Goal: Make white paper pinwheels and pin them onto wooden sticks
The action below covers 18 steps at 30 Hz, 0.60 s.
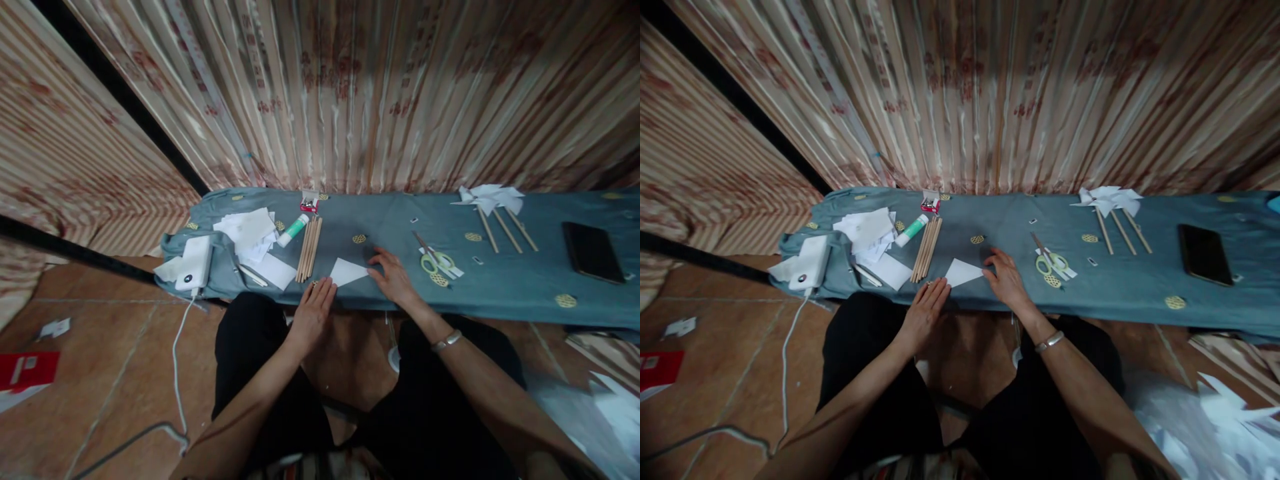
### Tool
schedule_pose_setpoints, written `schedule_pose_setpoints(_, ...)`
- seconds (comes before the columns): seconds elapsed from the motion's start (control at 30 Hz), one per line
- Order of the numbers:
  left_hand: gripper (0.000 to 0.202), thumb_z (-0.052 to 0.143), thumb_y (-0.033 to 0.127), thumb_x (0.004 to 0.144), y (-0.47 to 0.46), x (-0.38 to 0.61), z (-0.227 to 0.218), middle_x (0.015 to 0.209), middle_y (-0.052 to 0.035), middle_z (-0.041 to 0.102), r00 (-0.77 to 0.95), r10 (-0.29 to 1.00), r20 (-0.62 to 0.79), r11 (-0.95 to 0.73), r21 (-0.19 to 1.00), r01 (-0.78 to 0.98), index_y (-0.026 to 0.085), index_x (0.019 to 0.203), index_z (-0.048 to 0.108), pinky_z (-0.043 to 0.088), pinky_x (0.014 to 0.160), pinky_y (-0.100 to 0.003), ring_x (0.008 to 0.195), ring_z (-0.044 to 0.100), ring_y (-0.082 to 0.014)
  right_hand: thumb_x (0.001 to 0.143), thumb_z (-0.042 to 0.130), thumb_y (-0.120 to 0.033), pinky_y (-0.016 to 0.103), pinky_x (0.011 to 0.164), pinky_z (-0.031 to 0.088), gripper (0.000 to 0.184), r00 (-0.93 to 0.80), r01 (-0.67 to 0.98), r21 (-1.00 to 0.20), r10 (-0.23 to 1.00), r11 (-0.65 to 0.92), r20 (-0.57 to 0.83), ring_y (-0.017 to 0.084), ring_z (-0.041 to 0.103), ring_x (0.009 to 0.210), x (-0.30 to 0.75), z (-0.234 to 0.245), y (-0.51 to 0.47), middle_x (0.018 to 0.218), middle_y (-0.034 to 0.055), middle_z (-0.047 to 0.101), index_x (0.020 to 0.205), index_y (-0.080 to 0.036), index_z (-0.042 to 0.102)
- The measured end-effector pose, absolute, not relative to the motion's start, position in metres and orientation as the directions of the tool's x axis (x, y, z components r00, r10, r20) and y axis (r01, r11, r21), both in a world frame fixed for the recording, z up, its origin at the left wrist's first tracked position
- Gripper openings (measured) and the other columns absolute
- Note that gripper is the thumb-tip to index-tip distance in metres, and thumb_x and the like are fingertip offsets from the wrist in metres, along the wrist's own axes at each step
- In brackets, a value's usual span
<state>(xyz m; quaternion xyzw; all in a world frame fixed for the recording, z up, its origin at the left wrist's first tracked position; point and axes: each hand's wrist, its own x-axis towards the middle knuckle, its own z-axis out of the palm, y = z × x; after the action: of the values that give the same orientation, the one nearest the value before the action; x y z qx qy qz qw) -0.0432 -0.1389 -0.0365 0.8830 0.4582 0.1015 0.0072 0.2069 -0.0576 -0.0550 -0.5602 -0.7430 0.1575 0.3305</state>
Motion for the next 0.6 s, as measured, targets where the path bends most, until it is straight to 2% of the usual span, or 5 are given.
schedule_pose_setpoints(0.3,0.057,0.046,0.014,0.09,-0.15,-0.048,-0.045,0.153,-0.0177,0.036,0.507,0.838,0.199,-0.532,0.096,0.841,0.006,0.146,0.035,0.03,0.116,-0.049,0.145,0.03,-0.028,0.085,0.046,-0.021,0.05,0.108,0.035,0.021,-0.151,0.698,-0.644,0.943,0.313,0.296,0.028,0.051,0.125,0.208,-0.05,-0.055,0.127,0.0165,0.06,0.095,-0.018,0.064)
schedule_pose_setpoints(0.4,0.057,0.046,0.015,0.091,-0.15,-0.047,-0.045,0.153,-0.0175,0.037,0.493,0.846,0.203,-0.519,0.105,0.848,0.006,0.146,0.035,0.029,0.117,-0.049,0.145,0.028,-0.0277,0.09,0.043,-0.027,0.047,0.107,0.037,0.026,-0.149,0.694,-0.651,0.946,0.307,0.288,0.027,0.053,0.125,0.209,-0.047,-0.055,0.128,0.0147,0.061,0.097,-0.019,0.067)
schedule_pose_setpoints(0.5,0.058,0.047,0.016,0.09,-0.15,-0.046,-0.044,0.153,-0.0175,0.037,0.485,0.851,0.202,-0.514,0.123,0.849,0.007,0.146,0.035,0.028,0.117,-0.049,0.145,0.028,-0.028,0.089,0.05,-0.035,0.048,0.108,0.037,0.026,-0.178,0.683,-0.663,0.95,0.307,0.256,0.028,0.051,0.128,0.209,-0.044,-0.057,0.133,0.0137,0.058,0.101,-0.021,0.069)
schedule_pose_setpoints(0.6,0.058,0.047,0.014,0.09,-0.15,-0.046,-0.045,0.153,-0.018,0.036,0.484,0.85,0.21,-0.517,0.149,0.843,0.008,0.146,0.034,0.028,0.117,-0.05,0.145,0.028,-0.0282,0.082,0.06,-0.034,0.049,0.108,0.036,0.023,-0.193,0.66,-0.69,0.955,0.296,0.225,0.029,0.05,0.129,0.207,-0.041,-0.059,0.137,0.0132,0.056,0.099,-0.022,0.071)
